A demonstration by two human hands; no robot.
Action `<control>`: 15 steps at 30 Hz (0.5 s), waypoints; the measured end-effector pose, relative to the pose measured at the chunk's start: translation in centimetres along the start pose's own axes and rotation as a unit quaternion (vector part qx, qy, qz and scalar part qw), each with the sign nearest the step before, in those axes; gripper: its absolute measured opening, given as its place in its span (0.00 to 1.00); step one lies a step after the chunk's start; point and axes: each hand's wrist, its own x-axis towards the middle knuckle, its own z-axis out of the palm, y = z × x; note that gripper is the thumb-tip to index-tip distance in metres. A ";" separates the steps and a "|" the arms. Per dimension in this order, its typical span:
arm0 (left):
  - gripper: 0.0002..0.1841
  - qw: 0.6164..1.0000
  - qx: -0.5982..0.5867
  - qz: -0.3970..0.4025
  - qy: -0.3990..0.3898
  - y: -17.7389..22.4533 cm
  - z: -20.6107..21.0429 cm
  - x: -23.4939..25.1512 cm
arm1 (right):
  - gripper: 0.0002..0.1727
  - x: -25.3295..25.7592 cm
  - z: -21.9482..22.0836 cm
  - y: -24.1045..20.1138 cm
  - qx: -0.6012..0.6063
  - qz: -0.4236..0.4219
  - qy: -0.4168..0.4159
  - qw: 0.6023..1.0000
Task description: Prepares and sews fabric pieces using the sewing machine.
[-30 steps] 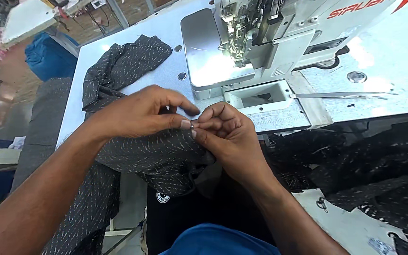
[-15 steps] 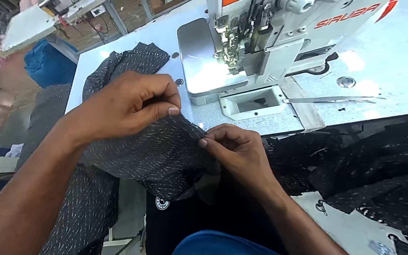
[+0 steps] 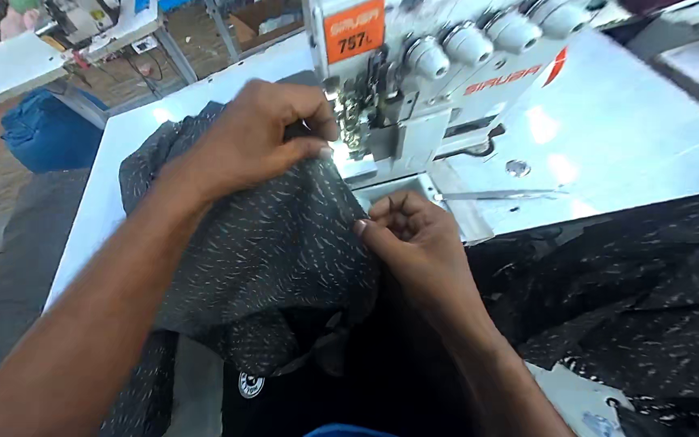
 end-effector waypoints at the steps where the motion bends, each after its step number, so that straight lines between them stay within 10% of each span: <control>1: 0.08 1.000 -0.022 -0.020 0.009 -1.1 1.4 1.0 | 0.12 0.8 -0.7 0.5 -0.018 0.017 -0.005 1.000; 8: 0.08 0.989 0.049 -0.036 0.135 -2.9 5.8 -0.2 | 0.08 1.3 -1.9 2.5 -0.061 0.009 -0.040 0.997; 15: 0.29 0.961 0.239 -0.125 0.066 3.7 9.3 -3.7 | 0.10 0.5 -2.7 3.1 -0.020 0.005 -0.060 0.998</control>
